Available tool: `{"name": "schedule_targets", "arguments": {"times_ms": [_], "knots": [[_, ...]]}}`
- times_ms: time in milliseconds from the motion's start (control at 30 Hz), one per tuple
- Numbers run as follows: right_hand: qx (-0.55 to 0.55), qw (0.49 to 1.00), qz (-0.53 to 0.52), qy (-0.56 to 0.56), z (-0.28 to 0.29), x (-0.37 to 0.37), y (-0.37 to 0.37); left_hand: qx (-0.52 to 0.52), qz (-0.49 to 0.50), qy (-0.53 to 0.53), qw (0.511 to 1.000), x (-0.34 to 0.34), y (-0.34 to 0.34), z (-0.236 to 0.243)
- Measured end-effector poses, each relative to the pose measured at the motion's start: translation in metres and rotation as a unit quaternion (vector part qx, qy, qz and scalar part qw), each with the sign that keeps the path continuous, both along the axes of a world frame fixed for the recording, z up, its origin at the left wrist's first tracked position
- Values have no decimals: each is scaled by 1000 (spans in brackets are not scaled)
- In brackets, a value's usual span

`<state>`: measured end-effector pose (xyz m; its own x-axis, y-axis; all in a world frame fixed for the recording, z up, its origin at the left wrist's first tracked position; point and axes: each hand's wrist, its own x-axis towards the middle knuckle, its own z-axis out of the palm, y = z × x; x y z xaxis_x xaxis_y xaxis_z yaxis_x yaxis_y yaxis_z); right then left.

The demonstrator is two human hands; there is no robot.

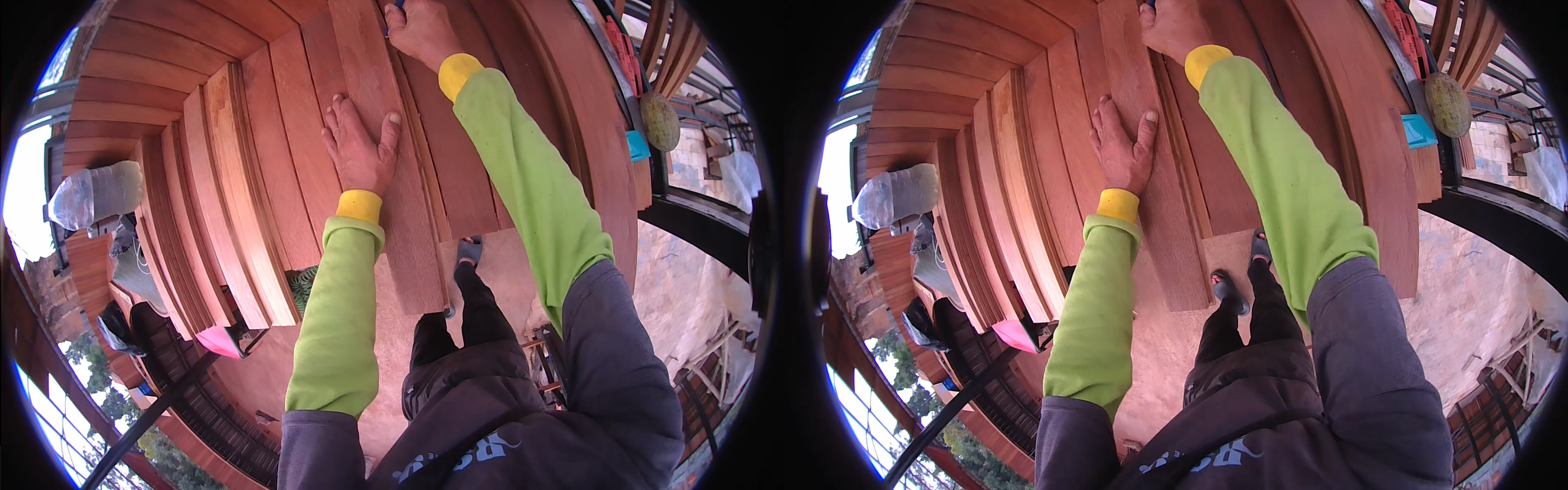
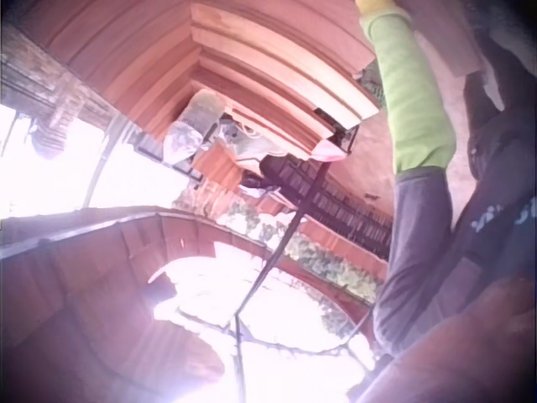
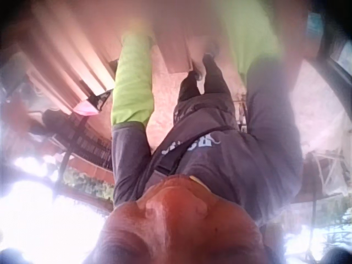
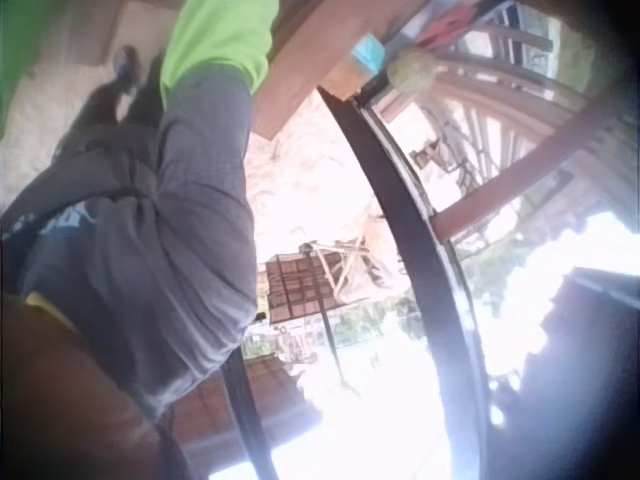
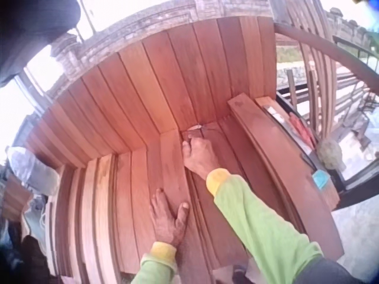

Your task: The person installs wooden planks onto a curved wooden wall. They pick up planks, align them with existing ones, and use a metal square and a blue marker to mark positions on the wood.

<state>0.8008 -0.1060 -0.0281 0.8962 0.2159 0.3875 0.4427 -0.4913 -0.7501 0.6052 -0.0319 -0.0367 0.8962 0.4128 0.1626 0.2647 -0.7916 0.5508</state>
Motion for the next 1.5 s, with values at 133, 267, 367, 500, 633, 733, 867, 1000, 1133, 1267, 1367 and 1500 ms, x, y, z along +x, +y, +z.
{"name": "schedule_targets", "arguments": {"times_ms": [133,267,367,500,633,733,867,1000,1133,1267,1367,1500], "knots": [[19,997,77,25,18,-119,-58,-12,-6,-3,1000,-2,-2,3],[46,973,170,152,40,-288,-138,-22,-2,-4,1000,1,-1,2],[50,964,170,200,49,-331,-159,-19,2,0,1000,0,0,4],[63,964,150,209,42,-269,-130,-9,12,4,1000,1,0,0],[63,994,64,65,24,-158,-68,-3,10,5,1000,0,1,3],[32,999,19,14,-1,-66,-28,-5,12,6,1000,-1,-1,6],[-21,996,-24,-80,-12,25,6,-13,11,9,1000,-1,-5,8],[-4,995,-30,-95,-17,59,22,-16,13,12,1000,-3,-4,11],[-13,997,-22,-74,-14,57,19,-8,3,7,1000,0,-3,9],[-40,995,-16,-86,-10,7,-4,1,-8,-11,1000,0,-1,6],[-22,998,50,39,11,-92,-43,17,3,-39,999,-1,3,-4],[66,980,118,149,35,-268,-121,24,-1,-45,999,0,3,-9]]}}
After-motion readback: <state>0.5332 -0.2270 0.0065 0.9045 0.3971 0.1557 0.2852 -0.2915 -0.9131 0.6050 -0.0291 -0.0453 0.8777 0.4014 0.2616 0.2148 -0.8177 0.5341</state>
